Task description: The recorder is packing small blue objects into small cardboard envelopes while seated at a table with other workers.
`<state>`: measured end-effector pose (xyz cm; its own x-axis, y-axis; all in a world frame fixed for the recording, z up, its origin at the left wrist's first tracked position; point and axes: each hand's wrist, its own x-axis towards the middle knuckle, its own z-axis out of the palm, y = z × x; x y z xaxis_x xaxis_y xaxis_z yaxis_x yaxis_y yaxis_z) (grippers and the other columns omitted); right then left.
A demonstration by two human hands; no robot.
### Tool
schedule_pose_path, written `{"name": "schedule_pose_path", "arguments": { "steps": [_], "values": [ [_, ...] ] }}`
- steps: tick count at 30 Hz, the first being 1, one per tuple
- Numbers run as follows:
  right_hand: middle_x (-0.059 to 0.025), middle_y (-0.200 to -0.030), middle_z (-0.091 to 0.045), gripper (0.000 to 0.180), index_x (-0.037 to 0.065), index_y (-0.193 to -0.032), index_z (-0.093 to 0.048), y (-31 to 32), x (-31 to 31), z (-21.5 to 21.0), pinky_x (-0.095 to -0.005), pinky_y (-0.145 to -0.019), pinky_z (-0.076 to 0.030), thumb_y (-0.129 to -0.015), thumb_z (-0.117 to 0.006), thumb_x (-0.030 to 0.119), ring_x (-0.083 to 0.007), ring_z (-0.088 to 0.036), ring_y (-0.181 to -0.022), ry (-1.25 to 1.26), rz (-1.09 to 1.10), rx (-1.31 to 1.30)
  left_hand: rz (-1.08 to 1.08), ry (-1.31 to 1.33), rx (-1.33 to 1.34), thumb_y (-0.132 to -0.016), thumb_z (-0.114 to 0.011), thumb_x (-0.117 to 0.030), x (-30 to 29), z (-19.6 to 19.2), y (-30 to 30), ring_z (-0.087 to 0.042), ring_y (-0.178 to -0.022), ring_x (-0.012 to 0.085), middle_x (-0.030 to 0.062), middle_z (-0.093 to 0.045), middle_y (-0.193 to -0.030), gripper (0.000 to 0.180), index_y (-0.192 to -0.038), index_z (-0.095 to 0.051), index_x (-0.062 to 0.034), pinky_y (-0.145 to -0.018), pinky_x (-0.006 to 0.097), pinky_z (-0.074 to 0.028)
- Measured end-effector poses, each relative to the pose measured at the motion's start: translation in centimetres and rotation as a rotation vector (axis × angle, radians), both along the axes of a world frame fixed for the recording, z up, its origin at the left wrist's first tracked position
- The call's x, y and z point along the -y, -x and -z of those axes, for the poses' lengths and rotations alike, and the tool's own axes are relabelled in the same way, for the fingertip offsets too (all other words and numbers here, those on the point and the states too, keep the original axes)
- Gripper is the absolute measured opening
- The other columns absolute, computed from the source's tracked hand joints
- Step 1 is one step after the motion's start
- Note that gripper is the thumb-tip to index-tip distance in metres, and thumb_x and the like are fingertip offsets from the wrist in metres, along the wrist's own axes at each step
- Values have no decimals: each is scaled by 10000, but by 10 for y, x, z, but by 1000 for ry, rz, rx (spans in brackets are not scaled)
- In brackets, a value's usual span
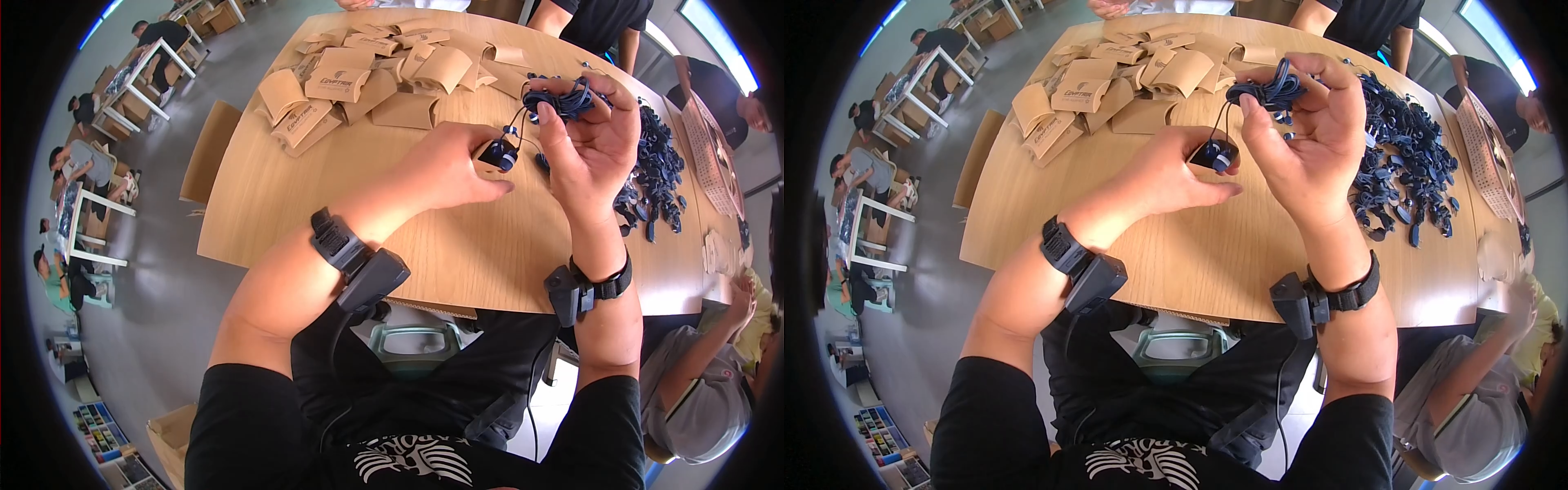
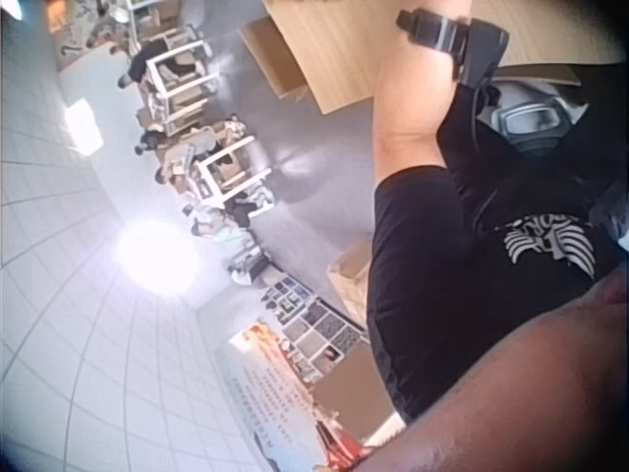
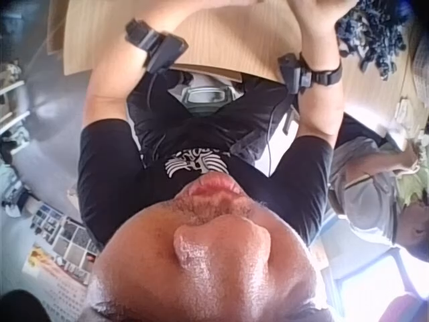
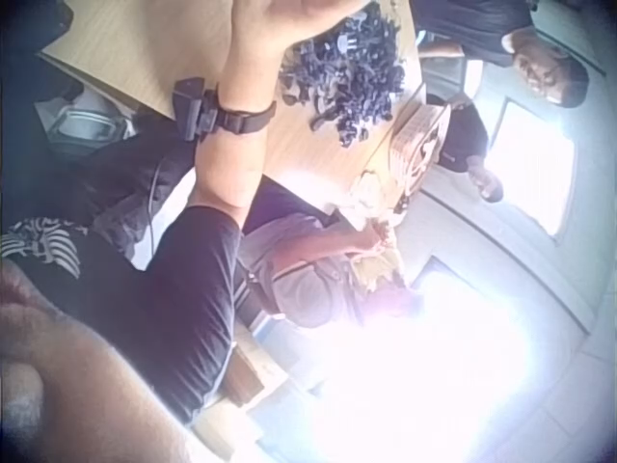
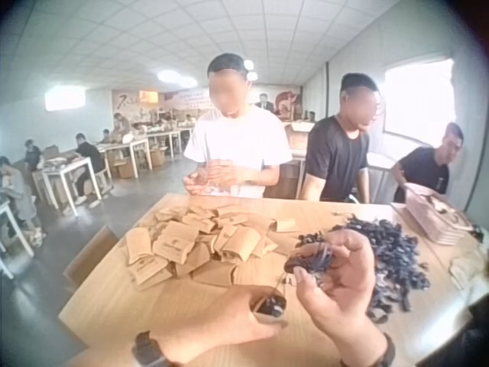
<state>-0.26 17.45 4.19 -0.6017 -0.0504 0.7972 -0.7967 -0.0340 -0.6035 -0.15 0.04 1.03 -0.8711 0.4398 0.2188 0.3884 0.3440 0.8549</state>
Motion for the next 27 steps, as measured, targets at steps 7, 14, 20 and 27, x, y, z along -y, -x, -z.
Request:
{"name": "schedule_pose_path", "arguments": {
  "steps": [7,14,20,27],
  "values": [
    [-185,-1081,-677,316,-41,-1148,-520,4,-3,-4,-263,-872,-543,-866,-632,-125,-174,-662,-999,40,-153,60,70,-81,18,-722,-810,-182,2,-1,1,-608,-780,82,-1,-668,-823,255,-873,-655,-48,-771,259,-501],
    [-175,-1051,-688,266,-37,-1038,-556,2,-6,-5,-283,-874,-565,-823,-684,-127,-200,-678,-1001,2,-56,65,110,-134,167,-728,-818,-182,4,1,0,-603,-791,83,-9,-662,-850,264,-892,-654,-54,-768,264,-511],
    [-162,-1024,-706,258,-20,-969,-561,4,-5,-4,-258,-828,-560,-793,-718,-125,-181,-689,-973,-121,127,-106,60,-53,93,-717,-827,-182,3,-3,2,-617,-792,94,0,-667,-843,261,-857,-655,-44,-762,265,-512],
    [-146,-985,-720,250,-4,-933,-569,6,-7,-5,-253,-793,-562,-782,-736,-112,-173,-696,-948,-163,206,-196,130,-157,172,-706,-836,-153,6,-4,2,-623,-799,102,13,-683,-846,283,-913,-688,-29,-774,274,-521]
  ]
}}
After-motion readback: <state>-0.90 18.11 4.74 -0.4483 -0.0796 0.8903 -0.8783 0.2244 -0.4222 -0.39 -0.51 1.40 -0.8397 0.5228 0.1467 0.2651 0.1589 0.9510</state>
